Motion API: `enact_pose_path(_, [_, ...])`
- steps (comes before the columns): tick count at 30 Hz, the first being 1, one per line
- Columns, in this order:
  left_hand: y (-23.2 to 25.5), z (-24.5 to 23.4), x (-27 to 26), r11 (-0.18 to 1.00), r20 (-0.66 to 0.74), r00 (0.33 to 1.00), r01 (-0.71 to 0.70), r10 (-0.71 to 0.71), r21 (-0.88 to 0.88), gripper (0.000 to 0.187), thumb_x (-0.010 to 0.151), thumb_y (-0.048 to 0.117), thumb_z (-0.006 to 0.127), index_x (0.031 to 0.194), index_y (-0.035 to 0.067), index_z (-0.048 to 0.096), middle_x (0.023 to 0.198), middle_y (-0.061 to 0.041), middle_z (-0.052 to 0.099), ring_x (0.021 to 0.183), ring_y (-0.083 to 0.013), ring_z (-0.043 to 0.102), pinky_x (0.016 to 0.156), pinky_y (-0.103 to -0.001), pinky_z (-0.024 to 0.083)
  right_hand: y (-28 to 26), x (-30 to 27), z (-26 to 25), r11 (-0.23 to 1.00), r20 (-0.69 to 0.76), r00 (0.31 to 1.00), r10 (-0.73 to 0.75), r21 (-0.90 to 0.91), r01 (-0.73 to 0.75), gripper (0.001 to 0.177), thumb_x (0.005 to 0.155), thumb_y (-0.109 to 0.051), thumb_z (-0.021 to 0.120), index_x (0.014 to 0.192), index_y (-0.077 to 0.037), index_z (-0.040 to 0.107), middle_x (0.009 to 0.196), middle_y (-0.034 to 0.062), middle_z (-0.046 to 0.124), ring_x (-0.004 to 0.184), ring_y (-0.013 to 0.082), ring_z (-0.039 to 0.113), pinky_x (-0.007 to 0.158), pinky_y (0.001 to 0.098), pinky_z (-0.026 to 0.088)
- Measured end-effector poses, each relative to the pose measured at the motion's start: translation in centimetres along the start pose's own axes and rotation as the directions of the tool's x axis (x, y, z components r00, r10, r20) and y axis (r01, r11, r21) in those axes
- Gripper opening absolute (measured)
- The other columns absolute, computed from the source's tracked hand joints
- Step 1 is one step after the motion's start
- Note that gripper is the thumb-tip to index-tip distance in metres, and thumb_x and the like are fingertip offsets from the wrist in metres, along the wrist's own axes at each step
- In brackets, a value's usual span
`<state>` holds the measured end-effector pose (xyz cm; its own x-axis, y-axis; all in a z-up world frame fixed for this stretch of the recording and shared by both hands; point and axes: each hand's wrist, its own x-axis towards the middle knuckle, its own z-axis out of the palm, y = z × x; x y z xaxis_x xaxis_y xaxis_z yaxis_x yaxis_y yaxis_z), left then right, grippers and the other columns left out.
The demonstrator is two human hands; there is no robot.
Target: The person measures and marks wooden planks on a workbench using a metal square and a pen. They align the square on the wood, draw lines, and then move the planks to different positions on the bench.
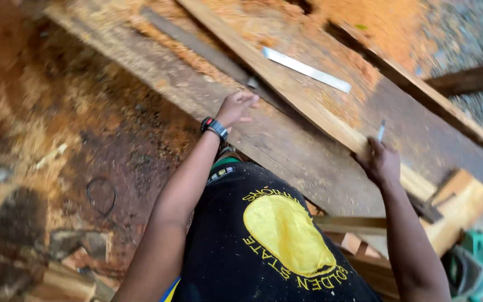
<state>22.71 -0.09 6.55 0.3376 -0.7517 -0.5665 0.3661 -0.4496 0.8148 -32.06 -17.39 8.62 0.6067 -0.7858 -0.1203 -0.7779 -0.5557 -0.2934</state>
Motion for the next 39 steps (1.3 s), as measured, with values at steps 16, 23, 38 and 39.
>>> enact_pose_path(16, [7.4,-26.6,-9.6,0.944,-0.462,0.882,-0.227,0.096,-0.238,0.066,0.126,0.057,0.074,0.159,0.001,0.068,0.150,-0.028,0.081,0.150,-0.0363,0.073,0.114,-0.070,0.069,-26.1,9.7,-4.6,0.749,-0.021,0.994,0.108,0.659,-0.067,0.089,0.095,-0.009,0.105,0.168,0.007,0.055,0.163,0.0284,0.076,0.151,0.0410,0.073,0.121,0.0507,0.057])
enact_pose_path(23, [24.0,-48.7,1.2,0.850,-0.471,0.863,-0.380,0.184,-0.365,0.109,0.118,0.082,0.074,0.185,0.001,0.042,0.193,-0.031,0.031,0.174,-0.0444,0.053,0.125,-0.084,0.063,-56.7,27.9,-0.4,0.650,-0.081,0.997,-0.001,0.757,0.062,0.037,0.140,-0.025,0.056,0.141,-0.007,0.088,0.068,0.0068,0.071,0.076,0.0203,0.062,0.095,0.0396,0.055])
enact_pose_path(38, [33.8,-62.5,15.0,0.604,-0.253,0.876,0.053,-0.411,-0.796,0.160,0.050,0.087,0.078,0.195,0.049,0.022,0.196,-0.022,0.020,0.175,-0.0546,0.039,0.132,-0.097,0.043,-77.1,61.5,17.8,0.898,0.238,0.950,0.203,0.341,-0.278,0.027,0.117,-0.021,0.053,0.113,-0.001,0.070,0.109,0.0300,0.084,0.091,0.0473,0.075,0.080,0.0648,0.053])
enact_pose_path(39, [33.5,-62.5,15.2,0.586,-0.239,0.888,0.041,-0.393,-0.809,0.158,0.048,0.088,0.079,0.193,0.054,0.025,0.200,-0.017,0.023,0.176,-0.0537,0.039,0.132,-0.100,0.036,-77.2,61.5,17.8,0.918,0.295,0.934,0.203,0.274,-0.286,0.028,0.124,-0.016,0.050,0.120,0.001,0.071,0.107,0.0247,0.082,0.085,0.0393,0.075,0.069,0.0557,0.059])
